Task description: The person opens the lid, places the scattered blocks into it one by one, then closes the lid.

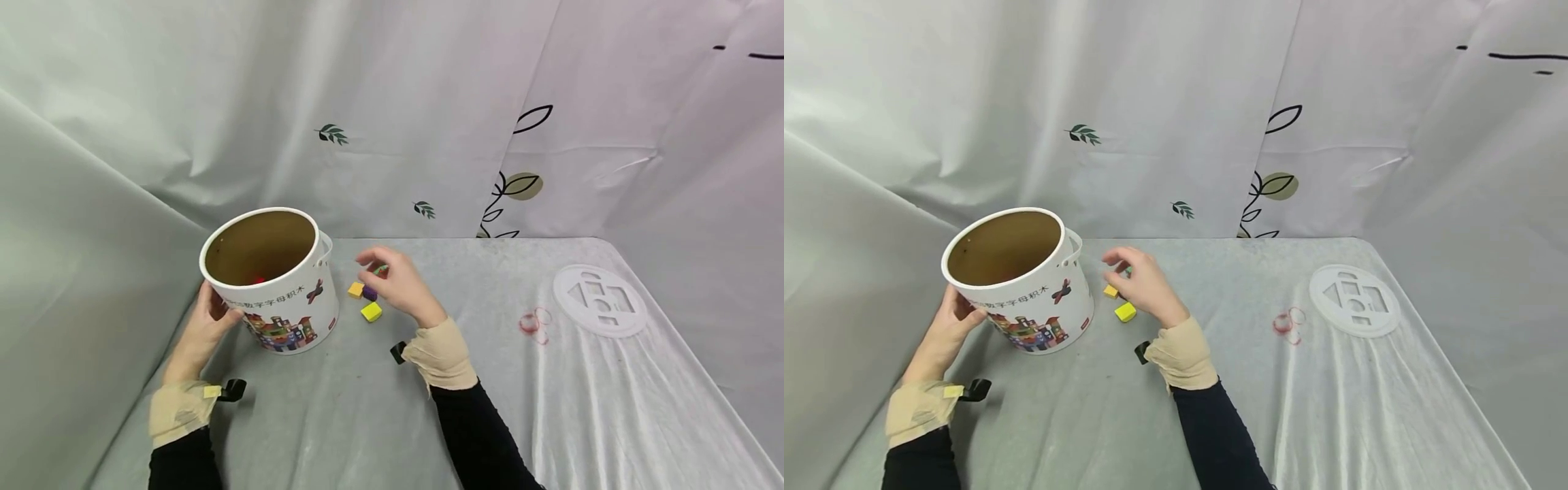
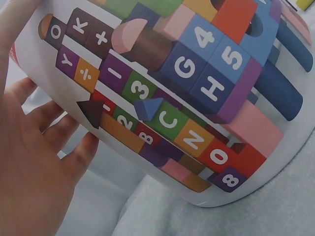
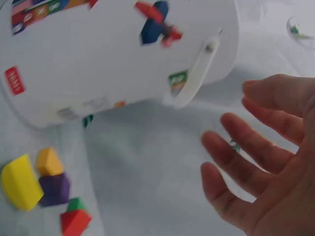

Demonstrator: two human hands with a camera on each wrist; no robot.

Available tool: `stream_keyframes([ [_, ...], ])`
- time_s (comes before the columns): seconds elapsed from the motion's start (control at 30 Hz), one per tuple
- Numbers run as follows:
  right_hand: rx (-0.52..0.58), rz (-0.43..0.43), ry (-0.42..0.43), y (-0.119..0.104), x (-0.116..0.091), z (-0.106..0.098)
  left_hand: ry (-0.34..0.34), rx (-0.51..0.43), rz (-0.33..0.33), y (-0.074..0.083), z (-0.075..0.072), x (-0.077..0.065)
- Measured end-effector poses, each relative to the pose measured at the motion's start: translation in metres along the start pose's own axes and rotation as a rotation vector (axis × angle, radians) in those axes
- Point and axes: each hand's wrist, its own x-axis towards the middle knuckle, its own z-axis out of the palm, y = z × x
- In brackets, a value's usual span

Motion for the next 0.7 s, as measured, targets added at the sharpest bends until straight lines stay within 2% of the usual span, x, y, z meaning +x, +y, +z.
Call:
stream_keyframes([
  [0.17, -0.054, 0.094, -0.096, 0.018, -0.003, 0.001, 0.005, -0.001, -0.002, 0.0, 0.0, 0.001],
  [0.37, -0.231, 0.173, -0.273, 0.029, -0.007, 0.004, 0.01, 0.007, -0.022, -0.001, 0.001, -0.002],
  [0.43, -0.259, 0.191, -0.326, 0.031, -0.008, 0.006, 0.013, 0.009, -0.021, 0.0, 0.001, -0.002],
  [0.7, -0.325, 0.262, -0.398, 0.042, -0.008, 0.019, 0.005, 0.005, -0.009, 0.0, 0.0, 0.001],
])
